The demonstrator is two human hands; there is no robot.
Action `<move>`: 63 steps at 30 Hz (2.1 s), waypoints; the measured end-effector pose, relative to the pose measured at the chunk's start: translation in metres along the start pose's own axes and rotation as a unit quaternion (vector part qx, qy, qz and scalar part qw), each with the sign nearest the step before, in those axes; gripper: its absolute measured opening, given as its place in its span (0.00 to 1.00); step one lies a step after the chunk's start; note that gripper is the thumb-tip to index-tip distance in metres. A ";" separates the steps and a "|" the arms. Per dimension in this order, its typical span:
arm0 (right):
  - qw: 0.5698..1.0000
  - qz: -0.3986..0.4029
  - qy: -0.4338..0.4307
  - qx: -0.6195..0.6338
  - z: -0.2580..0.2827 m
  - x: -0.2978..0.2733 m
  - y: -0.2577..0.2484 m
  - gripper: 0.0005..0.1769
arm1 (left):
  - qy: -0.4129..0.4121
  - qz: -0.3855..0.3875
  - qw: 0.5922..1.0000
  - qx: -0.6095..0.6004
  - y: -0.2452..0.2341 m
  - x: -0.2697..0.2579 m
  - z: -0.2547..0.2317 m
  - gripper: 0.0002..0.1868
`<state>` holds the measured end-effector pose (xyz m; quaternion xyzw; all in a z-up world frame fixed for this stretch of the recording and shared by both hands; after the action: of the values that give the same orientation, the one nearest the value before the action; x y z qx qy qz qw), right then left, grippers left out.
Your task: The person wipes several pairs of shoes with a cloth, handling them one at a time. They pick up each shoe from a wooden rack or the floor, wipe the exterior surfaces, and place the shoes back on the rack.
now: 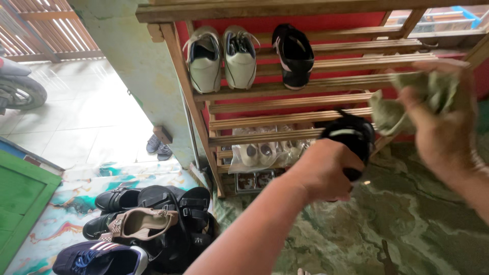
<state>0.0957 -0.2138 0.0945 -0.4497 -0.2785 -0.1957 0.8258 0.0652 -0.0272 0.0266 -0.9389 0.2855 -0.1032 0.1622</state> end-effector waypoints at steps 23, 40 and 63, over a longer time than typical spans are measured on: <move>0.882 0.299 0.208 -0.299 -0.232 -0.025 0.072 0.26 | 0.135 -0.060 0.949 0.278 0.026 -0.050 -0.017 0.11; 0.899 0.365 0.028 -0.240 -0.107 0.037 0.146 0.42 | 0.099 -0.325 0.896 0.285 -0.020 -0.093 -0.027 0.09; 0.927 0.338 -0.092 -0.136 0.013 0.109 0.236 0.52 | 0.067 -0.340 0.876 0.337 -0.057 -0.096 -0.024 0.07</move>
<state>0.3110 -0.0881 0.0207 -0.6412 -0.1551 0.1012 0.7447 0.0089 0.0663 0.0595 -0.8576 -0.0929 -0.3041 0.4043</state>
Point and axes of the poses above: each hand's wrist, its own x-axis towards the middle knuckle, its own y-axis out of the palm, z = x × y, the point moved 9 cm from there along x, towards the middle knuckle, and after that the axes turned 15 degrees about -x, right-handed, at the moved point
